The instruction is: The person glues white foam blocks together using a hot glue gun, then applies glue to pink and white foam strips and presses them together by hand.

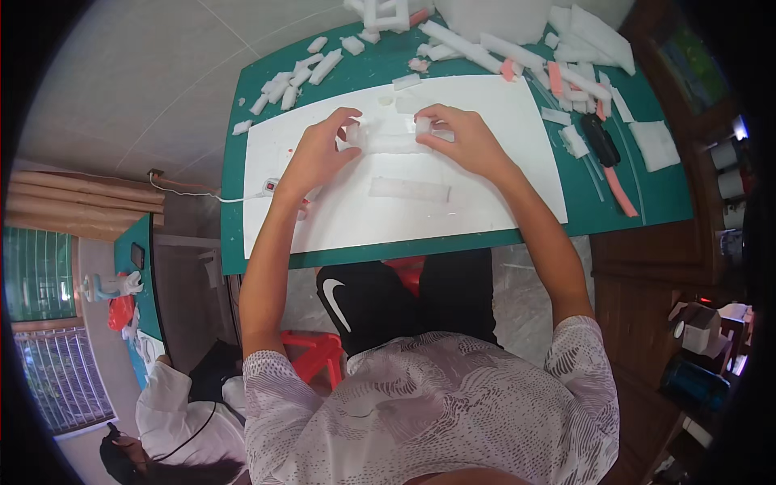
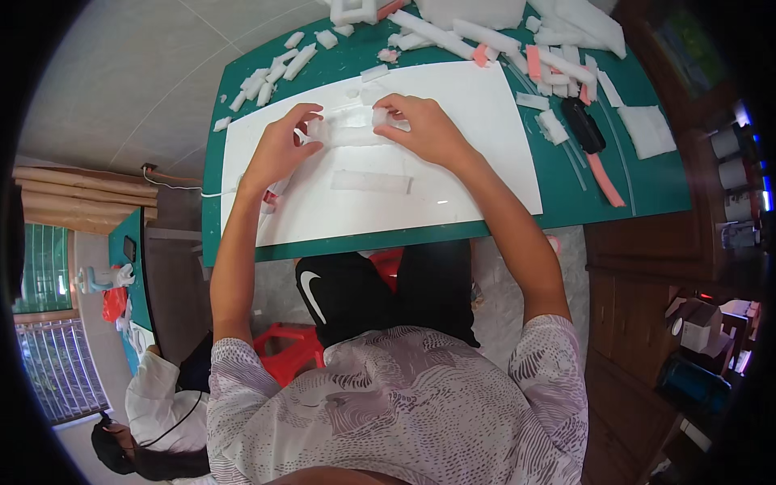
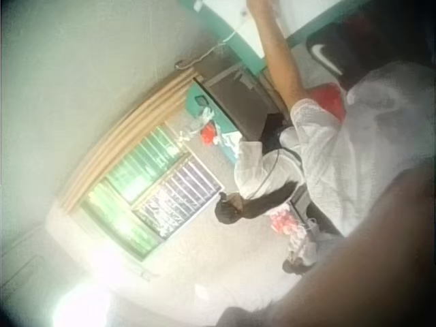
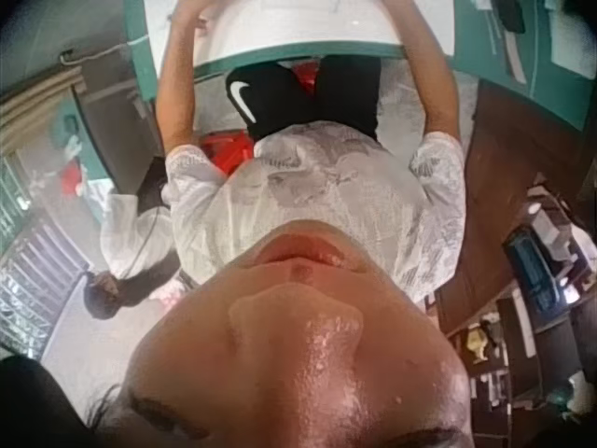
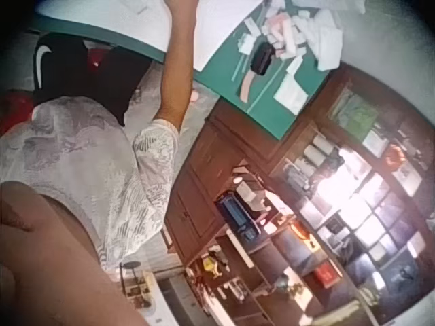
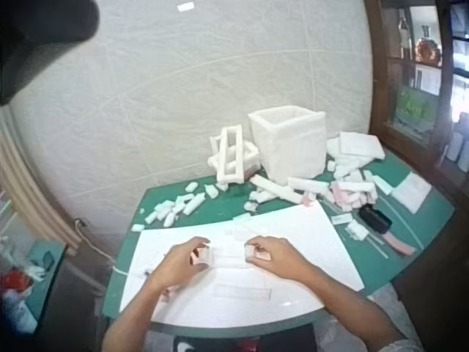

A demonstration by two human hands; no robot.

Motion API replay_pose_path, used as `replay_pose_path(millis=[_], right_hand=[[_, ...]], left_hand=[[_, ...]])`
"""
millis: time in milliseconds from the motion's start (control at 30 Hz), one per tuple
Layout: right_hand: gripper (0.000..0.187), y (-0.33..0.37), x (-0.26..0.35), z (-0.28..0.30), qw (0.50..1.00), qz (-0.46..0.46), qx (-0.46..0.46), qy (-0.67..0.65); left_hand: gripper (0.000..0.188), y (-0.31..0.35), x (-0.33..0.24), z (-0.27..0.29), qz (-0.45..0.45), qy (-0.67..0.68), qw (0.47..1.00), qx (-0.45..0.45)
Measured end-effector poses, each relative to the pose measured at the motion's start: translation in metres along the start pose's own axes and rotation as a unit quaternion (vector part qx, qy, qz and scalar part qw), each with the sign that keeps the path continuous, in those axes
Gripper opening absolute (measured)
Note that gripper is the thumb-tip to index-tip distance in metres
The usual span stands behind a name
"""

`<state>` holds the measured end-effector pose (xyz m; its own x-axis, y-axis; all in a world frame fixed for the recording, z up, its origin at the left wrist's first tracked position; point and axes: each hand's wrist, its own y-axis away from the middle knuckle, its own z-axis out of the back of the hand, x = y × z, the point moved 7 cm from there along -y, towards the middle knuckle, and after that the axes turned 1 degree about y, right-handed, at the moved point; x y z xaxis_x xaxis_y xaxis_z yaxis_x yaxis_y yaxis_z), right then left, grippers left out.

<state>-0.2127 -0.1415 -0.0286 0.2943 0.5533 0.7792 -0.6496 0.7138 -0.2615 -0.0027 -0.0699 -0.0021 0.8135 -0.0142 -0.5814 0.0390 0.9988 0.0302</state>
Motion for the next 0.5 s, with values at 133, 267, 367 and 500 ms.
replay_pose_path(millis=[133,267,367,500], right_hand=[[0.037,0.000,0.001,0.000,1.000,-0.010,-0.002,0.011],[0.036,0.000,-0.001,0.000,1.000,-0.014,-0.006,0.016],[0.038,0.000,-0.003,-0.001,1.000,0.001,-0.010,0.016],[0.039,0.000,-0.003,-0.001,1.000,0.009,-0.012,0.026]], left_hand=[[0.055,0.004,0.000,0.005,-0.024,0.023,0.999,-0.030],[0.050,0.011,-0.002,0.018,-0.038,0.007,0.997,-0.065],[0.046,0.025,0.007,0.034,-0.042,0.015,0.995,-0.092],[0.041,0.047,0.035,0.047,-0.027,0.001,0.992,-0.125]])
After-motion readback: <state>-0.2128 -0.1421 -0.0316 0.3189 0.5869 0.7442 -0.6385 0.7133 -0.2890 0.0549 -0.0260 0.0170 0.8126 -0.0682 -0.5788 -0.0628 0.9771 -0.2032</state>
